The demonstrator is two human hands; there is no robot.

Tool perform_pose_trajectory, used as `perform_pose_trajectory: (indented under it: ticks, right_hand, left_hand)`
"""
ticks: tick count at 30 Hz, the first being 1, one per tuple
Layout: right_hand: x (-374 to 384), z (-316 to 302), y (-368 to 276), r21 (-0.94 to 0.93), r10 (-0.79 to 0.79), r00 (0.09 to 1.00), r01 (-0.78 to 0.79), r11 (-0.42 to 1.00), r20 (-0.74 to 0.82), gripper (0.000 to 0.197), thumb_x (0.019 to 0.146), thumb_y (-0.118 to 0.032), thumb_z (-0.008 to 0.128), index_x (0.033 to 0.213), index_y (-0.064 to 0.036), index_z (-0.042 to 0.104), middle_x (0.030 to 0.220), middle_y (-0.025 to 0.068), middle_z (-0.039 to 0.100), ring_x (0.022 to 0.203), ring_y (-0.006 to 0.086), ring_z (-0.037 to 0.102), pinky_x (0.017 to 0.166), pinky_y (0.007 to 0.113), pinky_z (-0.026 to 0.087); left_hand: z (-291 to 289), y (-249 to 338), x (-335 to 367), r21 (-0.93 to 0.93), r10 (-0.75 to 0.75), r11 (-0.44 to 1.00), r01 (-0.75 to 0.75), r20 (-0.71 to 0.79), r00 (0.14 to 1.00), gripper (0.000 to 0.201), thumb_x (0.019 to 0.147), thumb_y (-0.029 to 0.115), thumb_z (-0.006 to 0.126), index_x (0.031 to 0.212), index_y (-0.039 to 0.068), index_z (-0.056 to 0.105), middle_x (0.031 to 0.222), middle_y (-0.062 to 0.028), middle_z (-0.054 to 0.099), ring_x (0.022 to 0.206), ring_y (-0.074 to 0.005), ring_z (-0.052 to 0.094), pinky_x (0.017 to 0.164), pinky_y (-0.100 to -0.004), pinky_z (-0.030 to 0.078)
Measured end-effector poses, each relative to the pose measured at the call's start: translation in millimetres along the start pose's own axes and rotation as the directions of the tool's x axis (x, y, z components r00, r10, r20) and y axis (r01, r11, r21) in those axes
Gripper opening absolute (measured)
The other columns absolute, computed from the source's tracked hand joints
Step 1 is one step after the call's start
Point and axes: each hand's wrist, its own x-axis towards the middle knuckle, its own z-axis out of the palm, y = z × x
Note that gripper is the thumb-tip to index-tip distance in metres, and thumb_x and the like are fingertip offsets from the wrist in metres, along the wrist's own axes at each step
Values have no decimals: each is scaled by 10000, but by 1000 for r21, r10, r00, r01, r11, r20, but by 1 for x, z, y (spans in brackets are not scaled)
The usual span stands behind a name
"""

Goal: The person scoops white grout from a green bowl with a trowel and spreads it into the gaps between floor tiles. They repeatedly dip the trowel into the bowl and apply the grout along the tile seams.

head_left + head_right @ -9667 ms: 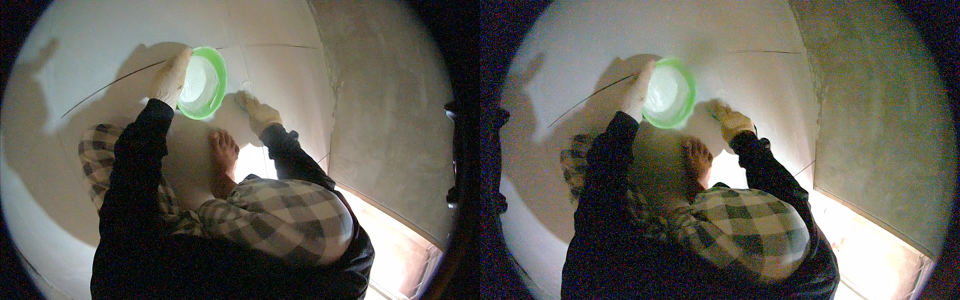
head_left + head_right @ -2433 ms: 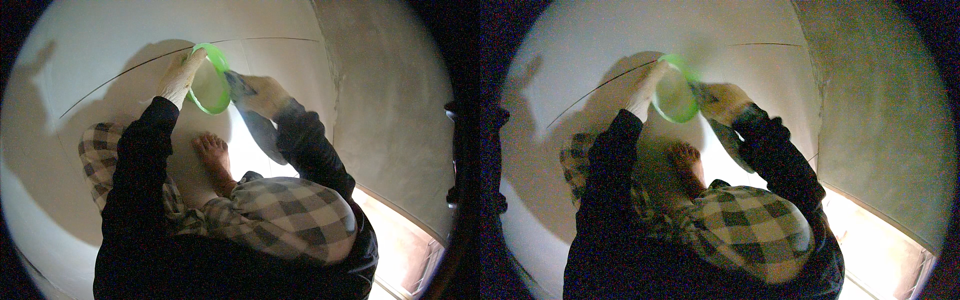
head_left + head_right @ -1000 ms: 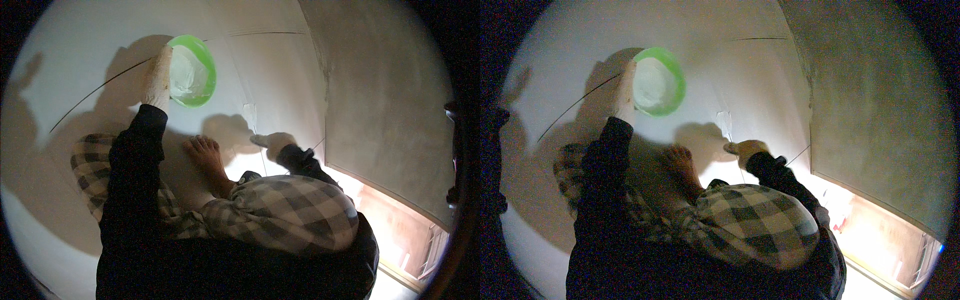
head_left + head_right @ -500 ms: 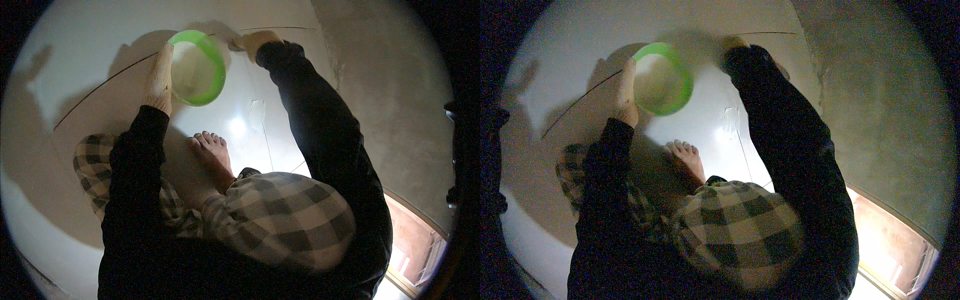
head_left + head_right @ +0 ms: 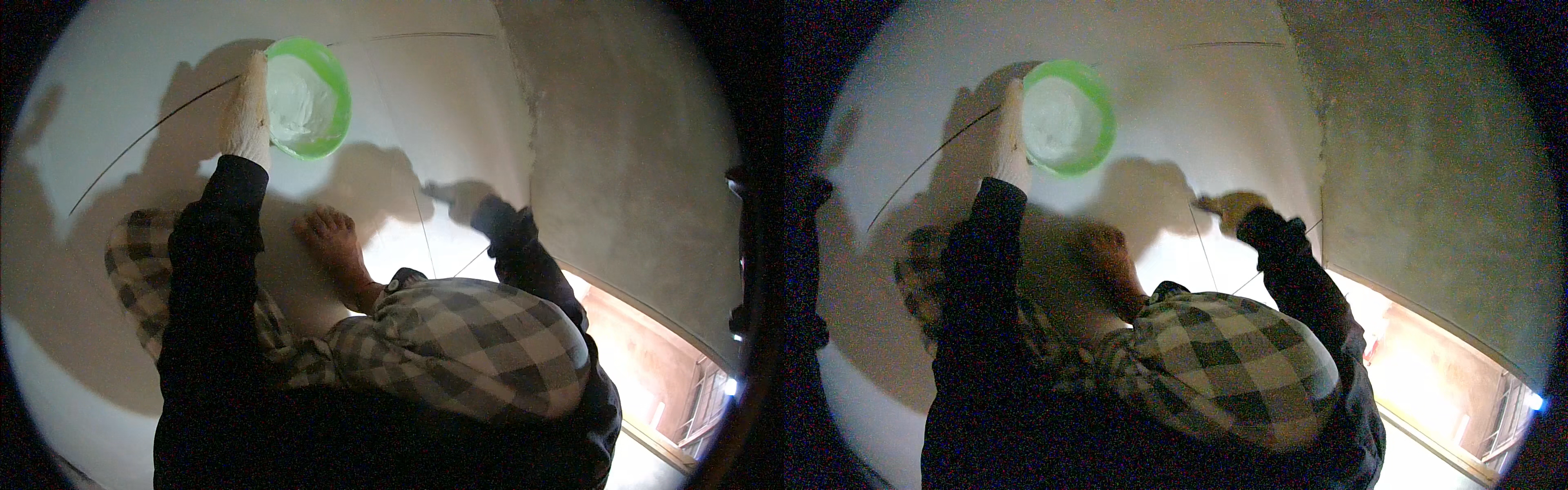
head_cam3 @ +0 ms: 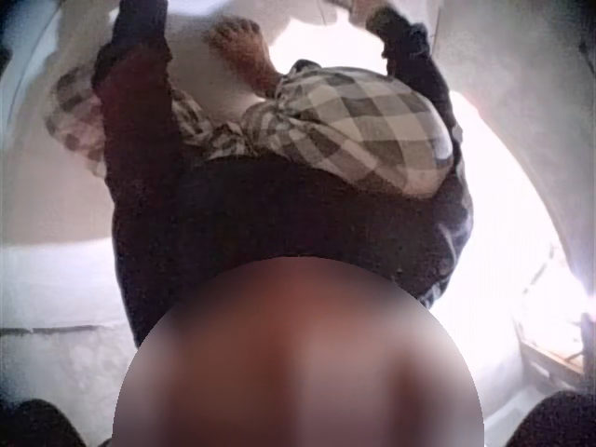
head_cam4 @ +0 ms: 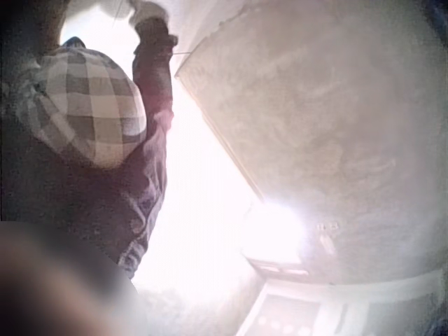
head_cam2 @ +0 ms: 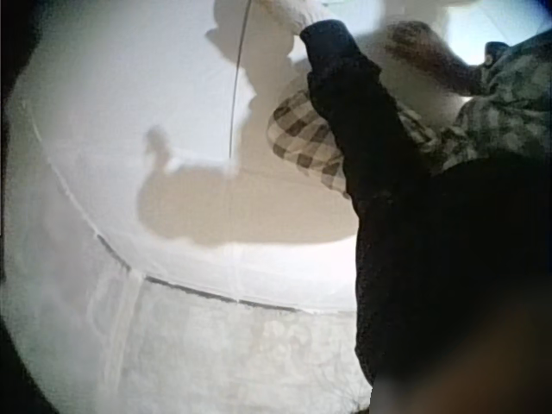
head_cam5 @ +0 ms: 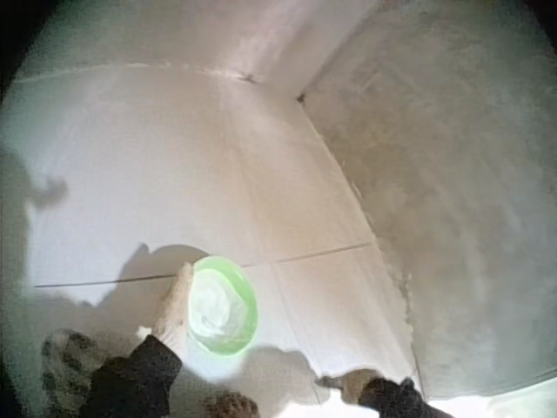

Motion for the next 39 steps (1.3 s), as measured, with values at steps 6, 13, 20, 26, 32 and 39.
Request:
perform_pose_trajectory:
  ticks: [6,13,20,26,32,39]
  right_hand:
    - [57,-102,-39,-28,-99,898,96,995,-429,356,985,-241,442,1324,-264,546,1091,132,680,931,321,682,820,433,548]
    - [33,-41,-66,-10,-66,981,66,998,-182,478,847,-87,540,1319,-146,497,824,141,689,689,280,694,619,426,564]
    - [24,6,-3,977,-232,973,55,206,-6,615,665,-85,811,1245,-39,612,1120,61,693,1008,172,638,956,359,490]
    - [30,-43,-23,928,-351,859,341,-149,-372,555,699,-67,769,1221,31,607,1117,125,684,1030,226,639,960,371,469]
    - [43,-81,-73,555,-135,689,670,493,-712,468,831,-110,672,1286,-98,564,1147,80,685,1023,239,661,896,350,526]
    - [45,-72,-115,-152,-363,503,411,899,-785,516,894,-100,457,1401,-191,421,1279,94,602,1007,316,652,839,441,546]
  left_hand:
    - [4,3,1,-7,-9,1000,9,5,1000,560,974,464,496,1331,34,512,1267,-111,591,1156,-198,557,995,-343,440]
    - [3,1,4,-33,-41,999,41,-1,999,557,980,458,489,1349,42,503,1279,-105,590,1164,-194,556,1003,-342,440]
    - [7,4,29,-33,0,999,0,10,1000,555,982,463,477,1347,45,503,1271,-107,592,1152,-200,562,999,-347,442]
    - [-8,4,26,-1,13,1000,-13,0,1000,562,972,489,455,1306,42,520,1220,-128,605,1100,-226,579,968,-366,449]
    - [-16,1,31,65,62,996,-61,-5,998,574,963,515,433,1264,38,538,1170,-148,618,1048,-253,595,937,-384,456]
    - [-21,-2,36,69,66,996,-63,-30,997,595,952,546,408,1215,34,558,1112,-173,633,987,-284,615,902,-406,464]
